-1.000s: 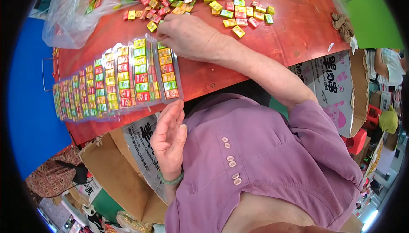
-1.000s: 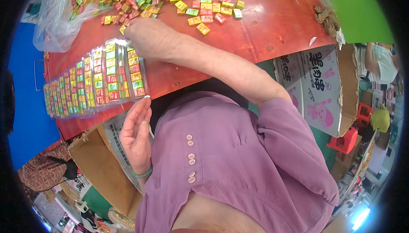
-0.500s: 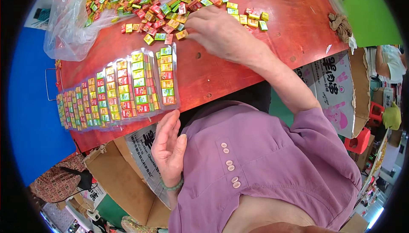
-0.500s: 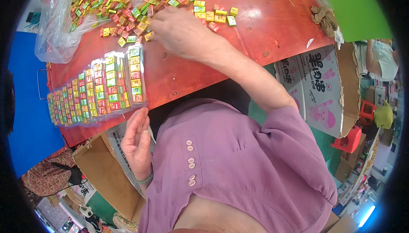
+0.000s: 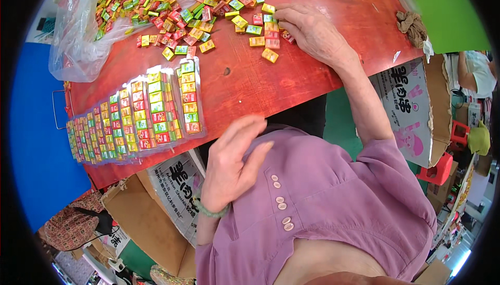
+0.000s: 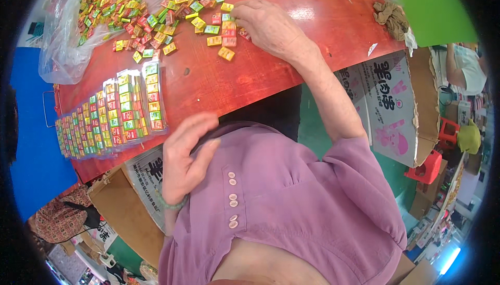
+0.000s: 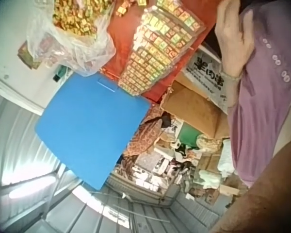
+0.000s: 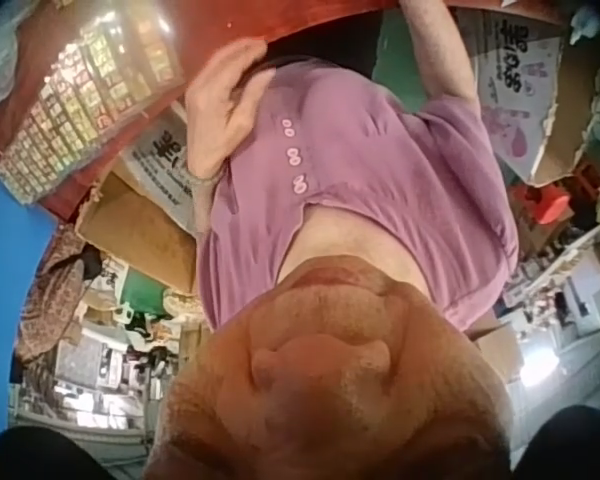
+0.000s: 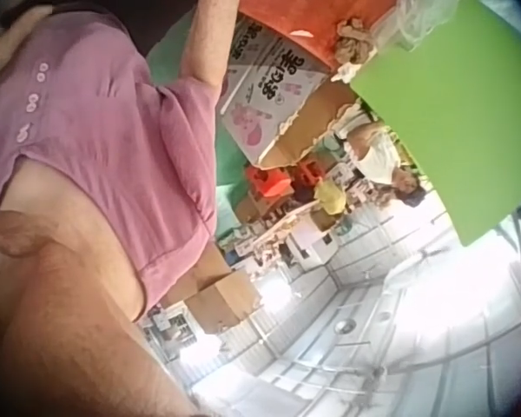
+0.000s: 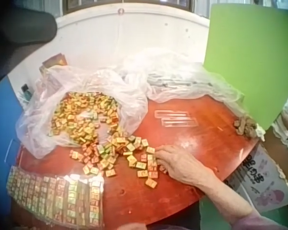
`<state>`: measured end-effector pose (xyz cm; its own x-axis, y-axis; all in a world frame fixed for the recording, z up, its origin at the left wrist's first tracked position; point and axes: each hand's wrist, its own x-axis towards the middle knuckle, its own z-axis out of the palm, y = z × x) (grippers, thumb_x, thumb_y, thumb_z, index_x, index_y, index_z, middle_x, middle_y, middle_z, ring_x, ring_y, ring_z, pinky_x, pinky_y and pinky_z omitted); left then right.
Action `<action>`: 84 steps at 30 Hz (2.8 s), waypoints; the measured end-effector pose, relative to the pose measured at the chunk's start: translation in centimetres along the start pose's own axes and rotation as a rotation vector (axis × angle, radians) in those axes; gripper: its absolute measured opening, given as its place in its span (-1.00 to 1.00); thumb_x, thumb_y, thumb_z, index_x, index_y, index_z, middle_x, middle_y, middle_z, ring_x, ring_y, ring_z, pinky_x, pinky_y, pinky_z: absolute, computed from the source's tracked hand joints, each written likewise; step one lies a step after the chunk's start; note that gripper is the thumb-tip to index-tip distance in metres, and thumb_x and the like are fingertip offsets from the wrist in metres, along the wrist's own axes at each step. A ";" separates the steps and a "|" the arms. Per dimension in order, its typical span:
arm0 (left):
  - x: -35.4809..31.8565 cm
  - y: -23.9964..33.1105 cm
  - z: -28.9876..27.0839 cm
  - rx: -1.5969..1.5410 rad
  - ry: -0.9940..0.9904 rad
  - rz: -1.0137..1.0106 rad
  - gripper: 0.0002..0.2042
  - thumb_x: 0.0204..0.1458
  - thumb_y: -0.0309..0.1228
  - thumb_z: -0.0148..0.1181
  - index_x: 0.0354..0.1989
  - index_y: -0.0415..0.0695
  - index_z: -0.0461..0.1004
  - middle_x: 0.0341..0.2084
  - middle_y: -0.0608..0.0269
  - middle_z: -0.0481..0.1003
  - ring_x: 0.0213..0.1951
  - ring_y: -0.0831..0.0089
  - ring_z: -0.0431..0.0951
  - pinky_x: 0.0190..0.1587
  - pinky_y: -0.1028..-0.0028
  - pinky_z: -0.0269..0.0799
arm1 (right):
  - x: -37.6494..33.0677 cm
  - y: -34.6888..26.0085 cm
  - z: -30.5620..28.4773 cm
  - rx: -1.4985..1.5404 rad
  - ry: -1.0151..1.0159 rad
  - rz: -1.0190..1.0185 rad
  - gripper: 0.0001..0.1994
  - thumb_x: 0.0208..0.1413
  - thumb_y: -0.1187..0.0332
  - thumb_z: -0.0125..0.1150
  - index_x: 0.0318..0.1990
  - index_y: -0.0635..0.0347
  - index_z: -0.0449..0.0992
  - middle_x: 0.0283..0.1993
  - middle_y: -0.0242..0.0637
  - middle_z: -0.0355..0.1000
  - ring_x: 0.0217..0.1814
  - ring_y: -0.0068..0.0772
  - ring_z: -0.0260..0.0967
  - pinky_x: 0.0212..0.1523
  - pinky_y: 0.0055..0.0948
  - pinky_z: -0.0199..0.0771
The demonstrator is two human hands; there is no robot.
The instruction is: The person is sorting and packaging small colorful square items into clear plastic sleeves on a work table.
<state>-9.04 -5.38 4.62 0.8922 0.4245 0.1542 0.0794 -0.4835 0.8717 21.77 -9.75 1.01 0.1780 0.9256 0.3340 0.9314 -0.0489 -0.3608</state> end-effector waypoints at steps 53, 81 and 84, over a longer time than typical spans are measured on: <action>10.9 -4.3 3.7 0.590 0.254 0.104 -0.72 0.04 -0.46 0.38 -0.06 -0.24 0.58 -0.22 0.10 0.43 -0.16 0.11 0.48 -0.09 0.18 0.46 | 1.1 0.1 -2.3 0.126 -0.344 -0.166 -0.71 0.20 0.32 0.30 0.05 0.17 0.60 -0.10 -0.15 0.47 0.01 -0.05 0.45 0.05 -0.13 0.44; 7.2 -3.7 3.1 0.571 0.248 -0.034 -0.61 0.02 -0.48 0.41 0.00 -0.29 0.44 -0.16 0.00 0.43 -0.09 0.02 0.49 -0.04 0.16 0.47 | -3.6 -3.9 -2.2 -0.034 -0.110 -0.014 -0.71 0.03 0.29 0.51 -0.24 0.19 0.48 -0.23 -0.28 0.47 -0.15 -0.14 0.43 -0.05 -0.21 0.36; 7.1 -4.0 2.9 0.579 0.213 -0.067 -0.65 0.04 -0.50 0.38 -0.02 -0.28 0.45 -0.22 0.03 0.43 -0.14 0.05 0.51 -0.09 0.18 0.49 | -3.9 -4.0 -2.4 0.019 -0.113 0.025 -0.74 0.04 0.34 0.49 -0.27 0.17 0.47 -0.25 -0.29 0.46 -0.18 -0.15 0.44 -0.07 -0.21 0.38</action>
<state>-1.69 -2.71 0.90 0.7731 0.5833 0.2493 0.4141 -0.7618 0.4982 18.12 -14.06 3.21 0.1631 0.9605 0.2253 0.9207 -0.0661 -0.3847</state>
